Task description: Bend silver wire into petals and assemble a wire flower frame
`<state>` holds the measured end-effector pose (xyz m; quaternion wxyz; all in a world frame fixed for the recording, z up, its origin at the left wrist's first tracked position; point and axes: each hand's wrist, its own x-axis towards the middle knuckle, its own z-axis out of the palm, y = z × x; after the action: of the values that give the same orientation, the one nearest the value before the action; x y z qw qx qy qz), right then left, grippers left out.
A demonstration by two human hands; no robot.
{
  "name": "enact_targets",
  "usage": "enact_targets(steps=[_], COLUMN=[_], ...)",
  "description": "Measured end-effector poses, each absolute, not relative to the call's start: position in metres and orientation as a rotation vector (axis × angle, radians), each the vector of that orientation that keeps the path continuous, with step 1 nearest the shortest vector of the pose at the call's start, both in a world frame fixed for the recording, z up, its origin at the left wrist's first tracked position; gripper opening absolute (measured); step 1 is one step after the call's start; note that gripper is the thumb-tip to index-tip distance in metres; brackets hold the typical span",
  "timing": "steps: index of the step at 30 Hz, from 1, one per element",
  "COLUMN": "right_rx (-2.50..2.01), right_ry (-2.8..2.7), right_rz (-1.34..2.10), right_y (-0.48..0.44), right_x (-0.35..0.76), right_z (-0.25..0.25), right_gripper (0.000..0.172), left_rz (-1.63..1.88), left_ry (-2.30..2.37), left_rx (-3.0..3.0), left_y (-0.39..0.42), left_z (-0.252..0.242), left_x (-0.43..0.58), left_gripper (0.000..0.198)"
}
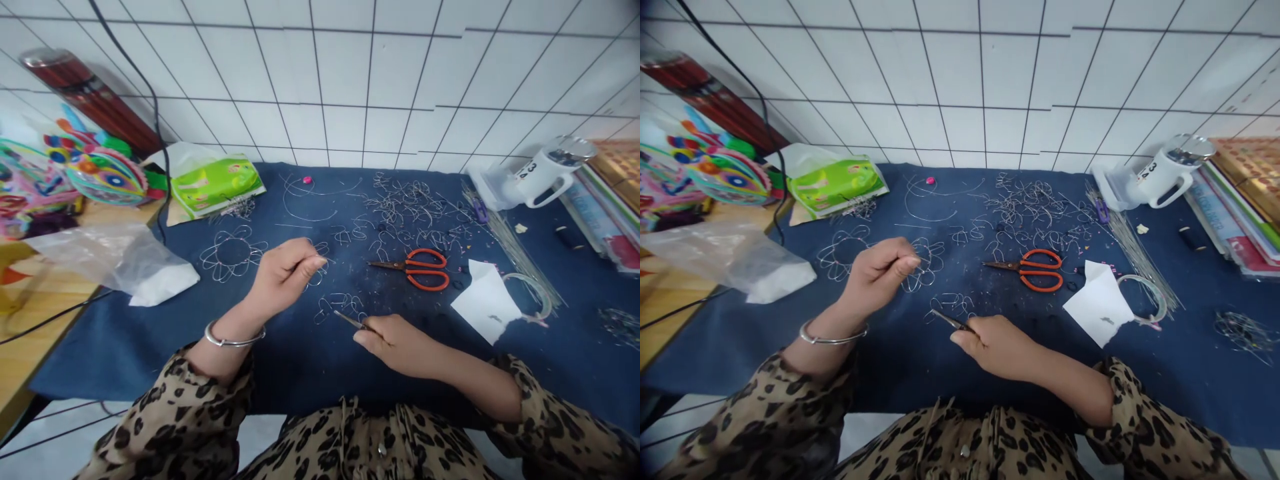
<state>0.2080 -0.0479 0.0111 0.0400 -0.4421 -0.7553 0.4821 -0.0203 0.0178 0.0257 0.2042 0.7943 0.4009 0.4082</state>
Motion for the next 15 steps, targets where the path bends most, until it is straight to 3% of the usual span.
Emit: enact_targets(steps=[8, 15], right_rx=[-1.241, -1.251], right_ry=[-1.845, -1.693], right_rz=[1.819, 1.856], right_y=[-0.047, -0.047], right_x=[0.209, 0.208], right_z=[0.007, 0.005], right_gripper=[0.046, 0.048], left_rz=[1.3, 1.294], left_ry=[1.15, 1.131], left_rx=[2.254, 2.265], left_y=[0.005, -0.005], left_z=[0.011, 0.004], left_x=[-0.002, 0.01], left_gripper=[0.017, 0.014])
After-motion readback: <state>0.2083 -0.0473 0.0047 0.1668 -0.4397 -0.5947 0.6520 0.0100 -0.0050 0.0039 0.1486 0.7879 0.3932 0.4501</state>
